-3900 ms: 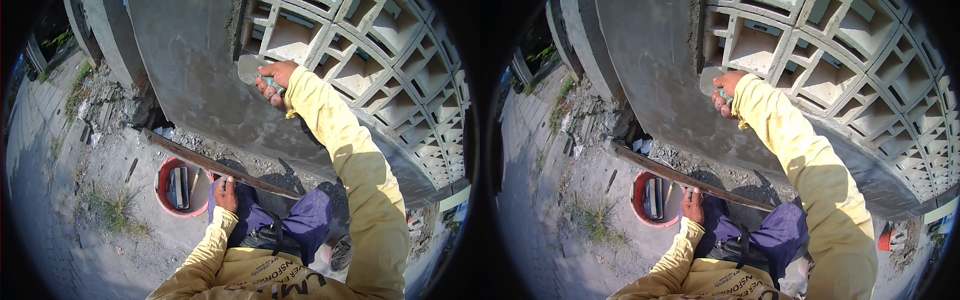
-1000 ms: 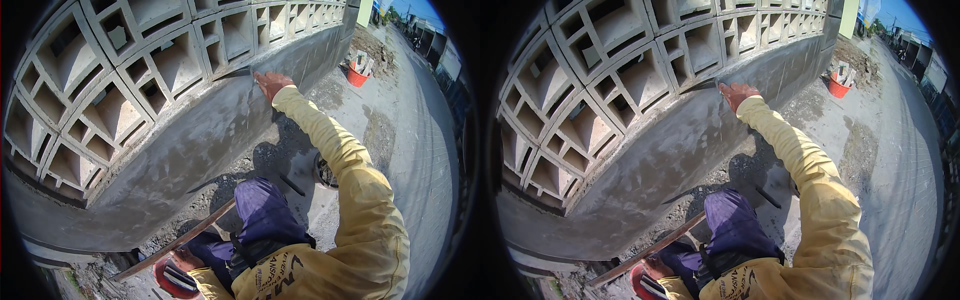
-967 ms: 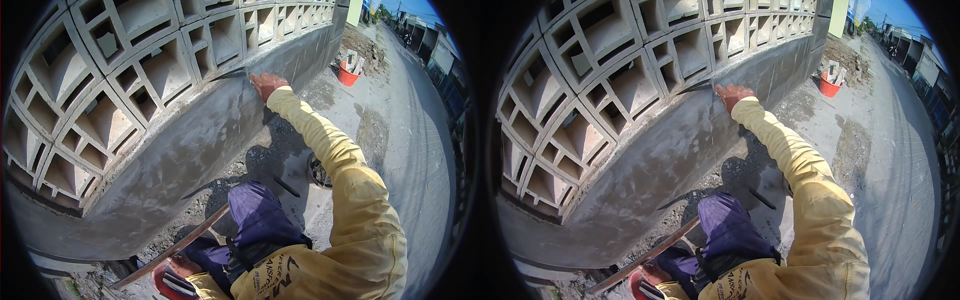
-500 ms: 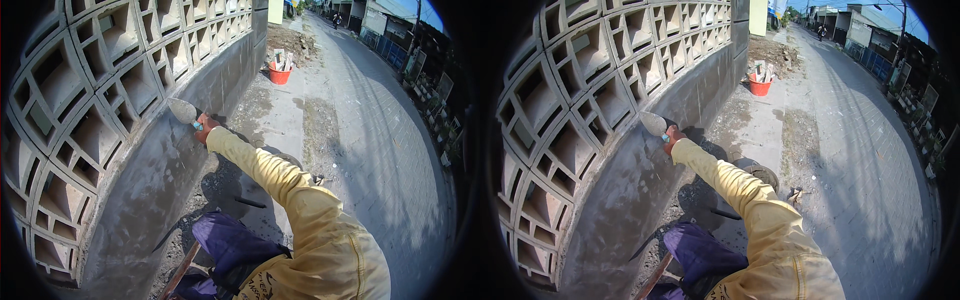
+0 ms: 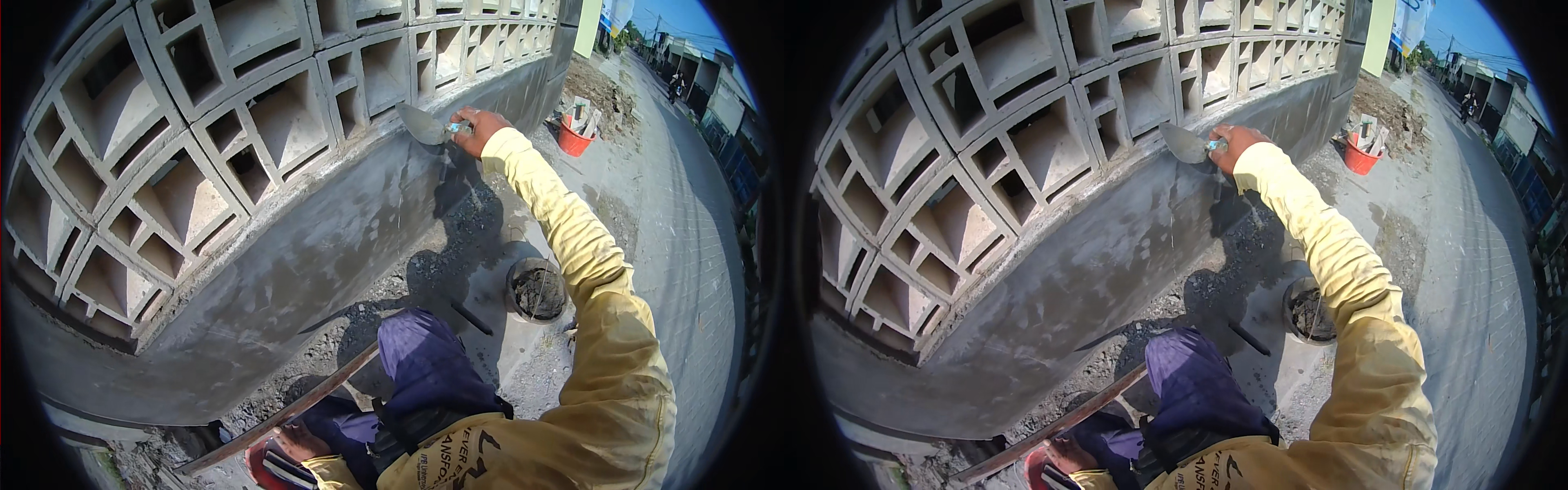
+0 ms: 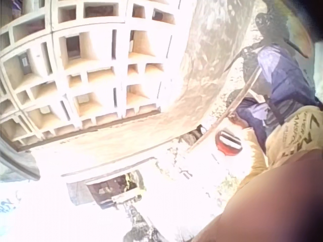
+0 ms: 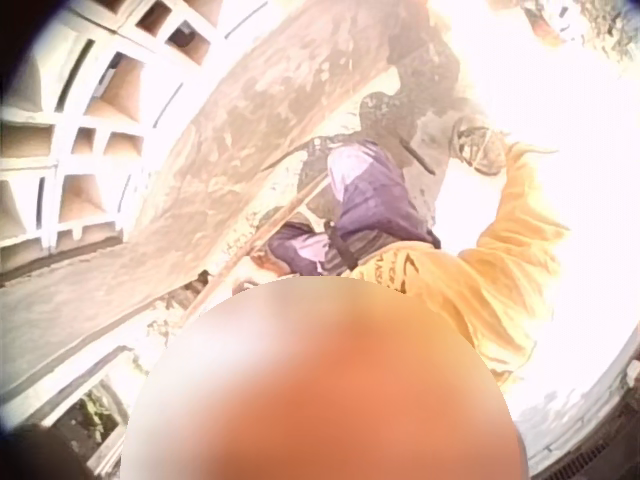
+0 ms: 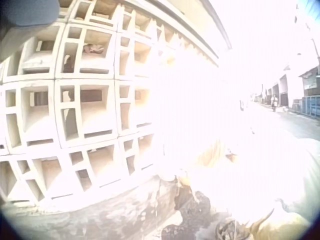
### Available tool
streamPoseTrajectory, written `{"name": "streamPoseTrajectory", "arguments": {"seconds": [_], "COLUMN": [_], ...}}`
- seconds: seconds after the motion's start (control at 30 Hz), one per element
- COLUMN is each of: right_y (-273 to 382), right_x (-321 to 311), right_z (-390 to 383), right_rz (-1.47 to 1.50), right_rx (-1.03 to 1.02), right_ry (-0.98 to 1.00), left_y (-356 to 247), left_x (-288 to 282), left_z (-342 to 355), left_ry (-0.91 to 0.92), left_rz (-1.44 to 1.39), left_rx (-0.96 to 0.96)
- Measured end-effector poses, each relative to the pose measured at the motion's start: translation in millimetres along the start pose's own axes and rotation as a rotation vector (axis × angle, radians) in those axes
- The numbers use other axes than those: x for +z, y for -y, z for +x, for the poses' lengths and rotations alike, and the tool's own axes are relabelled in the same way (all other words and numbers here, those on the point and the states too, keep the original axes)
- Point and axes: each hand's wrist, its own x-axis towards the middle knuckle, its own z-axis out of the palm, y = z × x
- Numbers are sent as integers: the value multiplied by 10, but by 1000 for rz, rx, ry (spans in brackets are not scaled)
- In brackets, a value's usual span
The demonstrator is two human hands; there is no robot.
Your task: The person smooths and levels a wall edge using a wooden straightedge, a trowel, and a brush, then cleans the wooden board and continues smoothing the concrete wall with the trowel.
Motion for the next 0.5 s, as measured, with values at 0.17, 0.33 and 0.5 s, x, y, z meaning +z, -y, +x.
{"name": "streamPoseTrajectory", "arguments": {"seconds": [0.17,0.33,0.5], "right_y": [245,267,422], "right_x": [-206,-265,-106], "right_z": [72,86,99], "right_rz": [-165,-211,-307], "right_rx": [32,-50,-1], "right_ry": [13,52,51], "left_y": [-114,-153,-195], "left_x": [150,156,173], "left_z": [-134,-151,-209], "left_ry": [14,-81,-95], "left_rz": [121,-138,-160], "left_rx": [36,-92,-55]}}
